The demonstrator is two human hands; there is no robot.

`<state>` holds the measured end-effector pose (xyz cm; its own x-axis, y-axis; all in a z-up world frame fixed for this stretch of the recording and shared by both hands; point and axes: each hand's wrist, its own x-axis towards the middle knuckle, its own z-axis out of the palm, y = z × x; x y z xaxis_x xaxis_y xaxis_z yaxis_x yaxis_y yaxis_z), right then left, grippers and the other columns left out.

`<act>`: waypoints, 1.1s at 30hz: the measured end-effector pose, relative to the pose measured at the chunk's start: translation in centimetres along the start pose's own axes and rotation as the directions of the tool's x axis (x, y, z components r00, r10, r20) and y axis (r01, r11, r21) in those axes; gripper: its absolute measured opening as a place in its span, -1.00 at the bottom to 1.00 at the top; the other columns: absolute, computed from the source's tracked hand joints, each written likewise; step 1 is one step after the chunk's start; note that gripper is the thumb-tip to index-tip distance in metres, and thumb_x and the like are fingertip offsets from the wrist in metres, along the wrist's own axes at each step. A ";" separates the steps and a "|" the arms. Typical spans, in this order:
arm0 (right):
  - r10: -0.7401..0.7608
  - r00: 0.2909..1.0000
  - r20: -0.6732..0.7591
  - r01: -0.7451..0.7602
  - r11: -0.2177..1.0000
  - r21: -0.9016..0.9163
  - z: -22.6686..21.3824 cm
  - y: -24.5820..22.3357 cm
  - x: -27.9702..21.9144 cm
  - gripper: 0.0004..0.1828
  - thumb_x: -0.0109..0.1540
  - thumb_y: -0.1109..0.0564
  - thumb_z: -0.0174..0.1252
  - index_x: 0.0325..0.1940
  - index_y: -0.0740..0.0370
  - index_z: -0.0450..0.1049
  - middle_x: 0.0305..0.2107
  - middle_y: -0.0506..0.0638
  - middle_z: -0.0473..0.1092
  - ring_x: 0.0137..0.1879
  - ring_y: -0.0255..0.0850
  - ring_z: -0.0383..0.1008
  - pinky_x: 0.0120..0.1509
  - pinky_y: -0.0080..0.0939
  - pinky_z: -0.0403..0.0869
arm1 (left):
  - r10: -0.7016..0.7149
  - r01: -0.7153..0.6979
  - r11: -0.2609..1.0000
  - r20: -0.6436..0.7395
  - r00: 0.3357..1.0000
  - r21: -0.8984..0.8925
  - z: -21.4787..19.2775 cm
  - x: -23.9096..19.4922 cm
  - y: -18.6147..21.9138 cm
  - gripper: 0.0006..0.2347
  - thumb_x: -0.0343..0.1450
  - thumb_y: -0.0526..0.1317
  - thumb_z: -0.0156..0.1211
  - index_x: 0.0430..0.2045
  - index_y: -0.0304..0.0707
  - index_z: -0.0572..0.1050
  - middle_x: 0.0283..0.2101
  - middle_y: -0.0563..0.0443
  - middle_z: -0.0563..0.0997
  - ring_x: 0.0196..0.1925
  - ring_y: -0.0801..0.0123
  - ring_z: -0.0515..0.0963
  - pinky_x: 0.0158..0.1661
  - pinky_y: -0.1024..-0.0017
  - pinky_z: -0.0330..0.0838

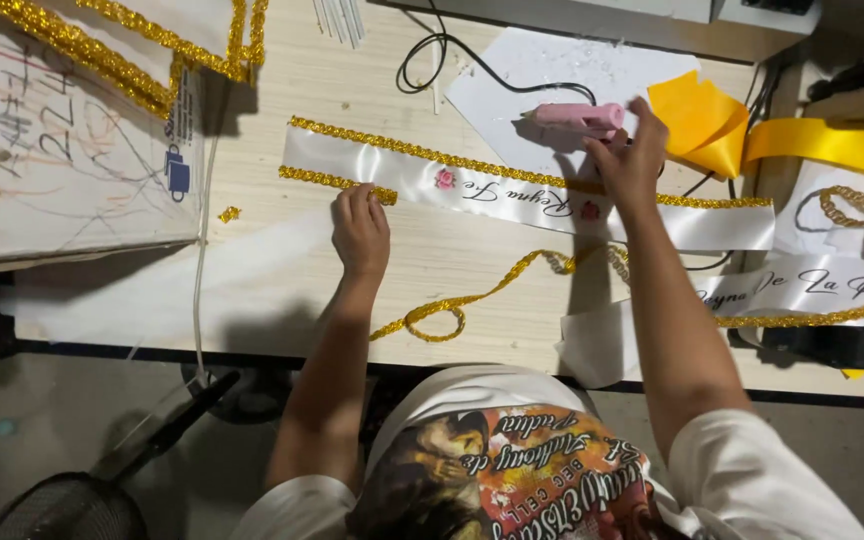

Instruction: The person applies hot glue to a white sash and attaches a gold glittery trim along its edge. They use scissors to cut the trim to size and press it down to secure it in place.

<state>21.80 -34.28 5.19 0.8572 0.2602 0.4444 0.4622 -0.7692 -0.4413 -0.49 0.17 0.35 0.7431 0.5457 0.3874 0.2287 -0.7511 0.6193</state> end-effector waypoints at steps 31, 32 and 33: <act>-0.054 0.398 0.916 -0.331 0.923 0.198 3.7 -14.6 3.2 -0.54 0.31 -0.04 0.21 0.21 0.24 0.44 -0.17 0.10 0.55 -0.17 -0.16 0.54 -0.03 -0.14 0.57 | 0.023 -0.022 0.999 -0.018 1.000 0.043 -0.2 0.3 0.5 -0.86 0.43 -0.20 0.38 -0.23 -0.09 0.54 -0.11 0.11 0.50 -0.07 0.20 0.58 -0.17 0.30 0.58; -0.060 0.381 0.923 -0.313 0.930 0.190 4.4 -14.7 2.8 -0.51 0.32 -0.09 0.22 0.22 0.24 0.44 -0.20 0.11 0.55 -0.18 -0.16 0.54 -0.03 -0.15 0.55 | 0.027 -0.026 0.999 -0.034 0.999 0.036 -0.2 0.4 0.6 -0.87 0.43 -0.21 0.37 -0.24 -0.09 0.54 -0.12 0.12 0.50 -0.08 0.21 0.58 -0.17 0.30 0.58; -0.060 0.379 0.924 -0.313 0.931 0.189 4.7 -15.0 2.6 -0.51 0.32 -0.09 0.22 0.22 0.24 0.44 -0.20 0.11 0.55 -0.18 -0.16 0.54 -0.03 -0.15 0.55 | 0.025 -0.024 0.999 -0.033 0.999 0.036 -0.1 0.3 0.5 -0.87 0.43 -0.21 0.37 -0.24 -0.09 0.54 -0.12 0.12 0.50 -0.08 0.21 0.58 -0.17 0.30 0.58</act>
<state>18.22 -19.31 9.27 0.5066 0.6836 -0.5254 0.2046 -0.6873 -0.6969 -0.20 -0.03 0.86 0.7271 0.5390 0.4253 0.2336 -0.7767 0.5850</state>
